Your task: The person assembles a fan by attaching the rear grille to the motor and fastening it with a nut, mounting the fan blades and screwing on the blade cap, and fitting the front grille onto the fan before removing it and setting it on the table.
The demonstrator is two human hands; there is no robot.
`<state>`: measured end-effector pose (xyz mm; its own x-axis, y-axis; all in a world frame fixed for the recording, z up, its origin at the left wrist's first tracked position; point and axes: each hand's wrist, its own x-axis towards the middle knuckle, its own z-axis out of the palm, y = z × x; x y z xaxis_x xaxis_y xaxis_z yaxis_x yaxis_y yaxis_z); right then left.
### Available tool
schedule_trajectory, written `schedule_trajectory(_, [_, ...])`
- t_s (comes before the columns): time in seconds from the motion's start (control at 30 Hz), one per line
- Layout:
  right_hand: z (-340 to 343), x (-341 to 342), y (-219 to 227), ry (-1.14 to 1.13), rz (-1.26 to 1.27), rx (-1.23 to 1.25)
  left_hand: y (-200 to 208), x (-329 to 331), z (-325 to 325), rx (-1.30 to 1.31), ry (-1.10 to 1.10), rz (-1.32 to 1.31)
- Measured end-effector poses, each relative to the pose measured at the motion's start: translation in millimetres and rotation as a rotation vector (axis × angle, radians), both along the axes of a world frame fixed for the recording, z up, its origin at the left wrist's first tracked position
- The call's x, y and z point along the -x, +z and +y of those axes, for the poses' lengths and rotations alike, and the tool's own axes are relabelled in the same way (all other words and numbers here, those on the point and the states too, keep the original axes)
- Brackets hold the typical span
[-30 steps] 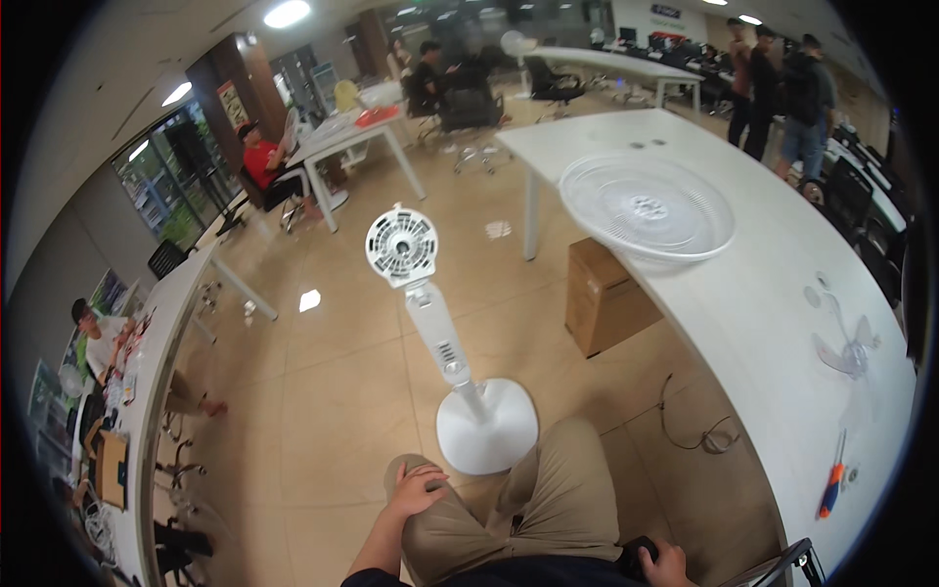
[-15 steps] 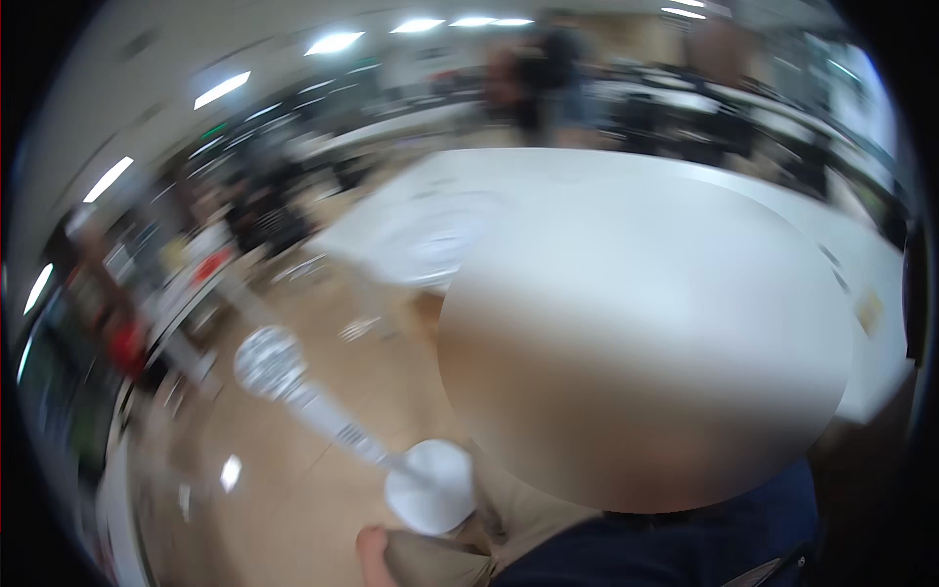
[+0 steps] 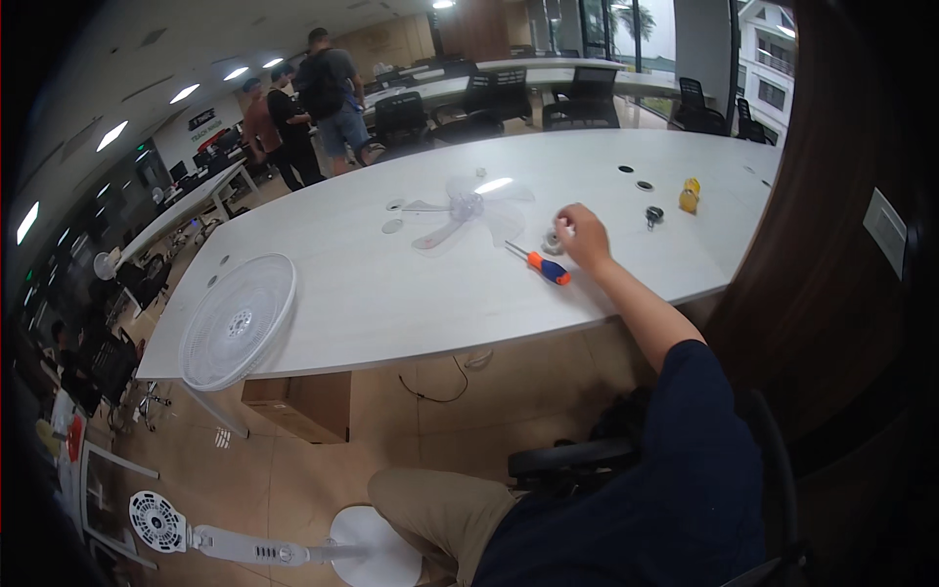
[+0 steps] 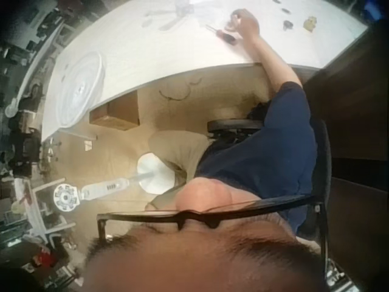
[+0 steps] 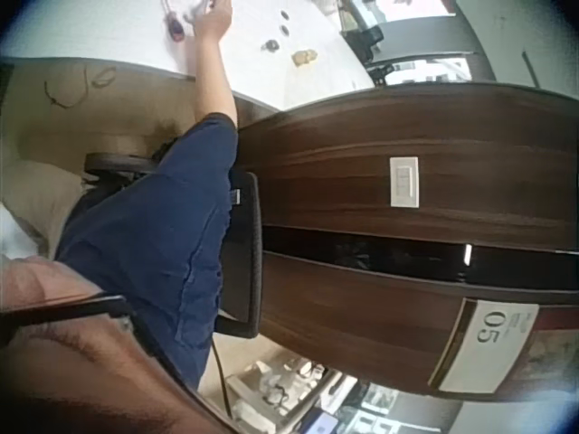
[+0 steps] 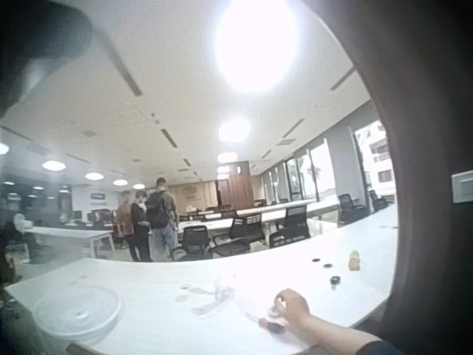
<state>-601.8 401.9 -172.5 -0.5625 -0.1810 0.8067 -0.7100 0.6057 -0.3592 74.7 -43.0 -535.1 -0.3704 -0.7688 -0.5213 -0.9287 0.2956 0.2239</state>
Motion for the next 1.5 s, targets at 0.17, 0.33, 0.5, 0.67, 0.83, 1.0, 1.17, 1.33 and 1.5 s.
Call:
schedule_trajectory(0.17, [18.4, 64.0, -41.1, -0.014, -0.335, -0.021, 1.0, -22.8, 0.1, -0.024, 0.183, 0.061])
schedule_trajectory(0.33, [25.9, 75.0, -42.1, -0.030, -0.512, -0.013, 15.6, -66.0, -0.9, 0.001, 0.429, 0.148])
schedule_trajectory(0.5, [26.6, 112.7, -45.4, -0.062, -0.509, -0.022, 31.2, -120.5, 35.0, -0.030, 0.602, 0.190])
schedule_trajectory(0.67, [9.1, 188.9, -89.5, -0.053, -0.417, -0.038, 72.3, -157.5, 98.5, 0.164, 0.633, 0.005])
schedule_trajectory(0.83, [102.7, 313.3, -94.8, -0.043, -0.436, -0.095, 96.8, -89.8, 67.6, 0.211, 0.737, 0.004])
schedule_trajectory(1.0, [84.3, 334.1, -103.0, 0.065, -0.592, -0.119, 101.6, -92.9, 84.0, 0.265, 0.754, 0.004])
schedule_trajectory(1.17, [-0.9, 249.6, -79.2, -0.071, -0.133, -0.178, 95.0, -123.3, 95.1, 0.269, 0.813, -0.017])
schedule_trajectory(1.33, [-166.6, 62.5, 57.2, 0.384, 0.007, -0.024, 96.7, -101.8, 83.6, 0.260, 0.780, -0.007])
schedule_trajectory(1.5, [-333.1, -60.7, 57.8, 0.835, -0.202, -0.104, 100.7, -94.6, 79.2, 0.257, 0.786, -0.018])
